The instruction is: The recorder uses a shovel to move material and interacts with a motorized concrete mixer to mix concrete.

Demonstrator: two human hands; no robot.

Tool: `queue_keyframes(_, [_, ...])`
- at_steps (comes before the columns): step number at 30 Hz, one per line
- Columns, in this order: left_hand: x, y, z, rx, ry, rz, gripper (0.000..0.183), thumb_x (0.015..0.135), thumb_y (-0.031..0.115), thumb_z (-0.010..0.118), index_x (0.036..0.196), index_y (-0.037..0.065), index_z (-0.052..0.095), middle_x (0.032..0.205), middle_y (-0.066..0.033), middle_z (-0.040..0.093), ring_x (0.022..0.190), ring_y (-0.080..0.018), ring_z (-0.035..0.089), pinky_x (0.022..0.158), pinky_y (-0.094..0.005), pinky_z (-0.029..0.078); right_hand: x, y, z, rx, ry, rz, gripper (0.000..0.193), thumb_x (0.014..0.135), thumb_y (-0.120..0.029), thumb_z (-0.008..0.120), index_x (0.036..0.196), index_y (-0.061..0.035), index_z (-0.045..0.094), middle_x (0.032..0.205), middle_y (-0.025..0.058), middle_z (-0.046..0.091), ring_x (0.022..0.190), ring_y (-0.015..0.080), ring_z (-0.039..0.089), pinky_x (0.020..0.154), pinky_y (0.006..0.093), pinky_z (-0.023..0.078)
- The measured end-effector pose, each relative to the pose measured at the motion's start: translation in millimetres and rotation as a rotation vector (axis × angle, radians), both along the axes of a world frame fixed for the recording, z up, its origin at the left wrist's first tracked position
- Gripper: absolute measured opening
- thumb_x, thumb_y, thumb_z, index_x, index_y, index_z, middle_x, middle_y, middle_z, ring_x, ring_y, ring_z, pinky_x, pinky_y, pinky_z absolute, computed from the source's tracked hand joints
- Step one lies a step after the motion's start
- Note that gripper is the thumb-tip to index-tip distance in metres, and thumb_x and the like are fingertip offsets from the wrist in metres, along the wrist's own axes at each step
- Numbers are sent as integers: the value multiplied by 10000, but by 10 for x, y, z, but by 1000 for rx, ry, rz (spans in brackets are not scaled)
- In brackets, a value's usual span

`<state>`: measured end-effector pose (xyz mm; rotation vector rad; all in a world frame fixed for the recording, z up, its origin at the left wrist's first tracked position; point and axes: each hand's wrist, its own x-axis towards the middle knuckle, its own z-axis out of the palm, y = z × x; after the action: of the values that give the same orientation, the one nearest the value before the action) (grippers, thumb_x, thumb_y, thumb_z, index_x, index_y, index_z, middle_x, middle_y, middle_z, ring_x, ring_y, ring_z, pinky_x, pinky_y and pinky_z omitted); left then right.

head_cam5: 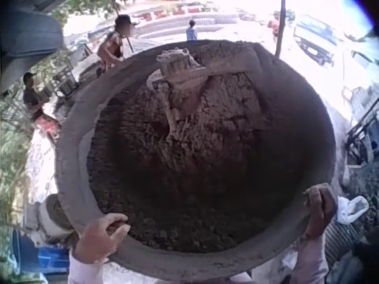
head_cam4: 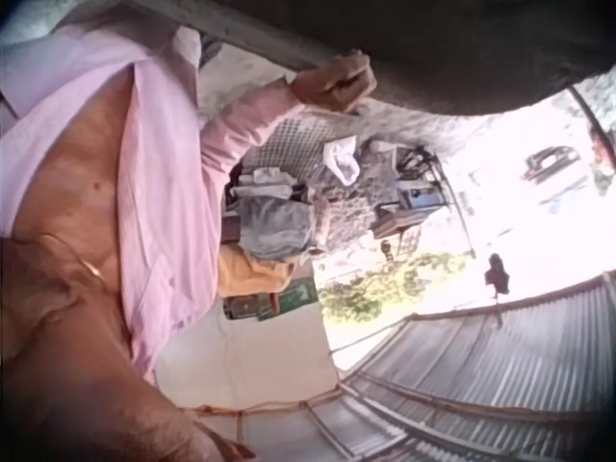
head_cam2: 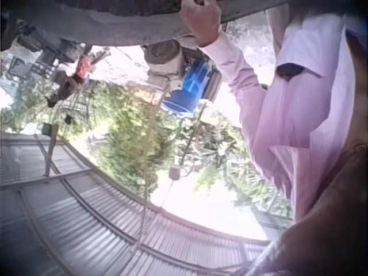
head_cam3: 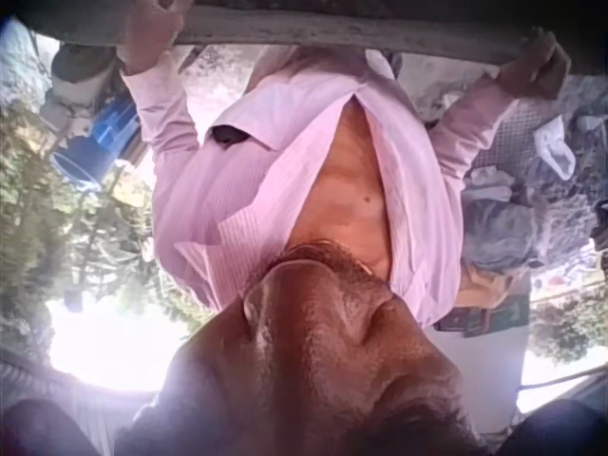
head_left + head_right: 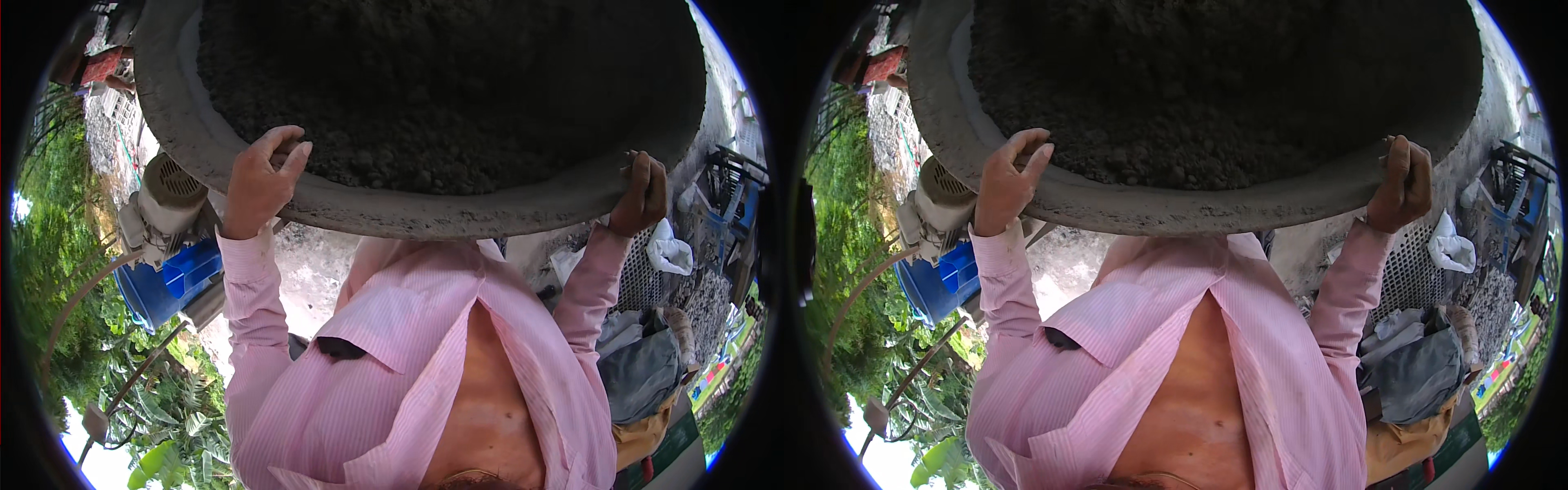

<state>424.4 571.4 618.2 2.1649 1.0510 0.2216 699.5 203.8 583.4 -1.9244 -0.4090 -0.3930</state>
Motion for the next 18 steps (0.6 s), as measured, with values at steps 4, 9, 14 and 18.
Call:
queue_keyframes(4, [418, 194, -47, 21, 264, -631, 403, 898, 241, 693, 1221, 12, 621, 1045, -183, 706, 923, -298, 693, 823, -372, 529, 39, -34, 44, -84, 21, -5, 201, 944, -165, 651, 838, 3, 684, 786, 30, 664, 666, 78, 554, 632, 234, 446])
queue_keyframes(9, [1055, 167, -496, -43, 889, -1054, 527, 870, 254, 717, 1313, 26, 545, 1205, -221, 644, 1135, -395, 604, 975, -441, 475, 102, 33, 226, -638, 121, 64, 218, 864, -303, 741, 902, -88, 730, 797, 20, 703, 671, 144, 631, 659, 301, 486])
queue_keyframes(14, [1056, 12, -1203, -83, 1034, -1202, 558, 850, 283, 722, 1309, 12, 558, 1218, -238, 632, 1164, -392, 591, 994, -446, 472, 152, 17, 290, -792, 148, 125, 222, 858, -303, 732, 930, -93, 725, 825, 67, 703, 687, 206, 644, 669, 336, 494])
queue_keyframes(18, [1057, 235, -1117, -117, 883, -1105, 424, 842, 207, 697, 1210, 13, 616, 1130, -225, 666, 1063, -374, 639, 932, -443, 503, 311, 211, 456, -849, 270, 457, 216, 860, -265, 718, 931, -63, 693, 808, 104, 687, 726, 262, 660, 664, 366, 497])
